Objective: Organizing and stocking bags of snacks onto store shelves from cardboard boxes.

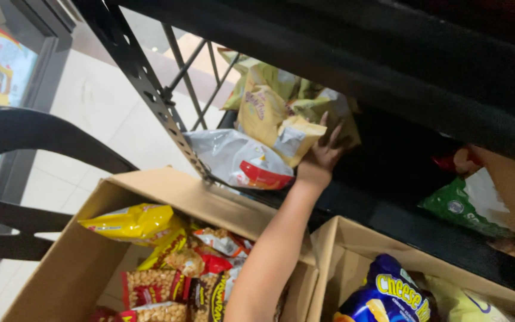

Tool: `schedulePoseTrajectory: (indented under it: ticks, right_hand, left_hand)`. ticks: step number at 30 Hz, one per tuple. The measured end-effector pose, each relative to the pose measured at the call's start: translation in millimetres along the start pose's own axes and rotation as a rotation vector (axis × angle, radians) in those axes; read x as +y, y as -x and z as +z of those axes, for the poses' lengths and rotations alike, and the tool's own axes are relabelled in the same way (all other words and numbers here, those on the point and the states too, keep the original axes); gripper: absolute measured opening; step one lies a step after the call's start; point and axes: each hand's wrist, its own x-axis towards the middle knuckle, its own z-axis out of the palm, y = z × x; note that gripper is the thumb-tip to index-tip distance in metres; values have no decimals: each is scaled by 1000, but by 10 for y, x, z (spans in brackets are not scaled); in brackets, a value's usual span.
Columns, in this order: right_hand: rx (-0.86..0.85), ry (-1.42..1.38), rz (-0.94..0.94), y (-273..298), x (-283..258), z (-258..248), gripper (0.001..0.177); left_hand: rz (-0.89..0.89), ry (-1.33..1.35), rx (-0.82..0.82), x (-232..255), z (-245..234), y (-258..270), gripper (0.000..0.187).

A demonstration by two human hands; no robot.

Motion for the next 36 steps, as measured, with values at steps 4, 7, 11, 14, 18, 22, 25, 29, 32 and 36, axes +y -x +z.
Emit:
schedulePoseTrajectory:
  ticks: [4,7,11,14,18,22,25,29,32,36]
  right_hand:
    - [-7,-107,-32,232,-255,-308,60]
    - [-21,-188,-47,461,-448,-398,59]
    - [-25,-274,-68,-9,-482,-613,58]
    - [-9,-346,-86,-458,-490,-729,57]
    - [-3,-440,-90,-531,-465,-961,56]
    - [-17,-555,-43,-60,-377,-1059,55]
    - [-51,-696,10,782,-521,-1441,54]
    - [-109,-886,87,2350,-894,-3122,53]
    - [-119,-997,126,3124,-1116,-3381,53]
    - [-19,-1148,165,4049,-1565,-2541,52]
  left_hand:
    - [-220,496,72,0,107,73,45]
    - [-82,276,51,-13,-178,2,38]
    - [5,136,42,9,-420,-81,32]
    - [10,101,-61,9,-521,-58,46]
    - [25,141,-116,-7,-537,-55,50]
    - [0,126,-321,41,-917,-299,63]
    - [-21,145,-480,97,-1140,-387,68]
    - [-132,476,-339,600,-1779,-610,46]
    - [-425,843,-431,1277,-2310,-575,20]
    - [-10,715,-663,1768,-2378,100,25]
